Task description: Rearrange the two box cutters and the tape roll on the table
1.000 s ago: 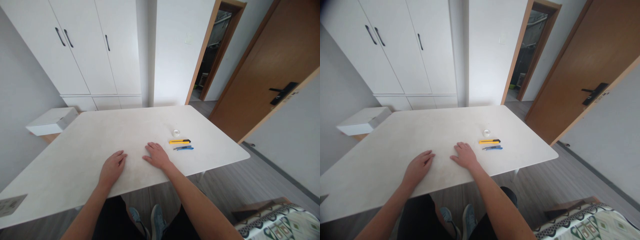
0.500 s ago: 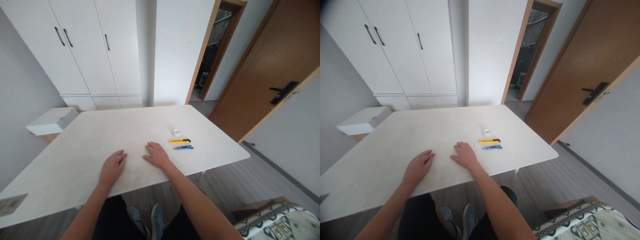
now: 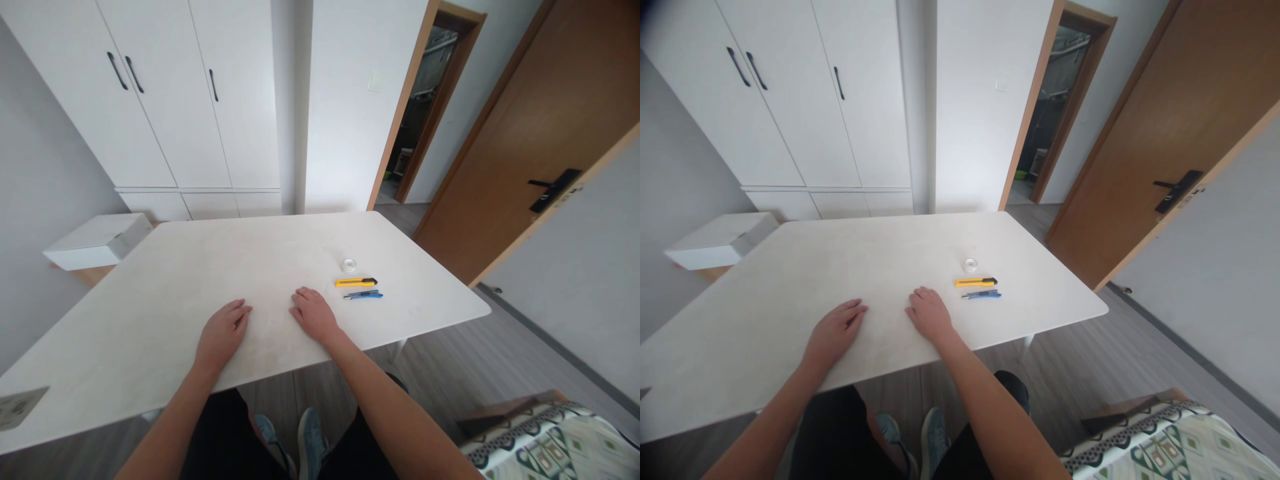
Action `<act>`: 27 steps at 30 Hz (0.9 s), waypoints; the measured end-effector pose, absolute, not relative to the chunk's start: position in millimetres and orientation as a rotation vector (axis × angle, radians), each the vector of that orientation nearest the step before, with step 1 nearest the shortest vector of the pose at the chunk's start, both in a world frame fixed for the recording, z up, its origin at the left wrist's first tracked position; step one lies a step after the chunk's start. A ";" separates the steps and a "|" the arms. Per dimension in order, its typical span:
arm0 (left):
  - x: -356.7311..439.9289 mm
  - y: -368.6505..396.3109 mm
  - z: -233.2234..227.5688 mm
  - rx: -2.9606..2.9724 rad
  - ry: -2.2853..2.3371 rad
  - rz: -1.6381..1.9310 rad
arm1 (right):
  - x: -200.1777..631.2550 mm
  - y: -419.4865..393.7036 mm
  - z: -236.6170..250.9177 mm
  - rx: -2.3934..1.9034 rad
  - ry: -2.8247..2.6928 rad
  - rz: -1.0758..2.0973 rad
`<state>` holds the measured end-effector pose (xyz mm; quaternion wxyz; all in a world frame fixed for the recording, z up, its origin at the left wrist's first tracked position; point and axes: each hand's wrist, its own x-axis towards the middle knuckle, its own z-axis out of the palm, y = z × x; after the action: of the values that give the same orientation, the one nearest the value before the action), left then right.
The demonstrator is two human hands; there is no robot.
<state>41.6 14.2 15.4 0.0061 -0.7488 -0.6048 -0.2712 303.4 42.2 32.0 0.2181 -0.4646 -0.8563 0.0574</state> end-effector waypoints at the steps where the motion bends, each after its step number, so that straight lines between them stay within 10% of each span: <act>1: 41.7 14.1 15.6 -2.345 -1.890 -0.847 | 304.9 37.6 31.8 -1.279 -2.358 0.166; 27: 42.8 15.1 13.2 -2.348 -1.900 -0.858 | 460.6 85.2 77.0 -1.920 -2.373 -0.040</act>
<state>42.8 15.1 13.2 0.0009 -0.7478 -0.6050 -0.2734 460.6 85.2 77.0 0.0447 -0.6283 -0.7766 -0.0130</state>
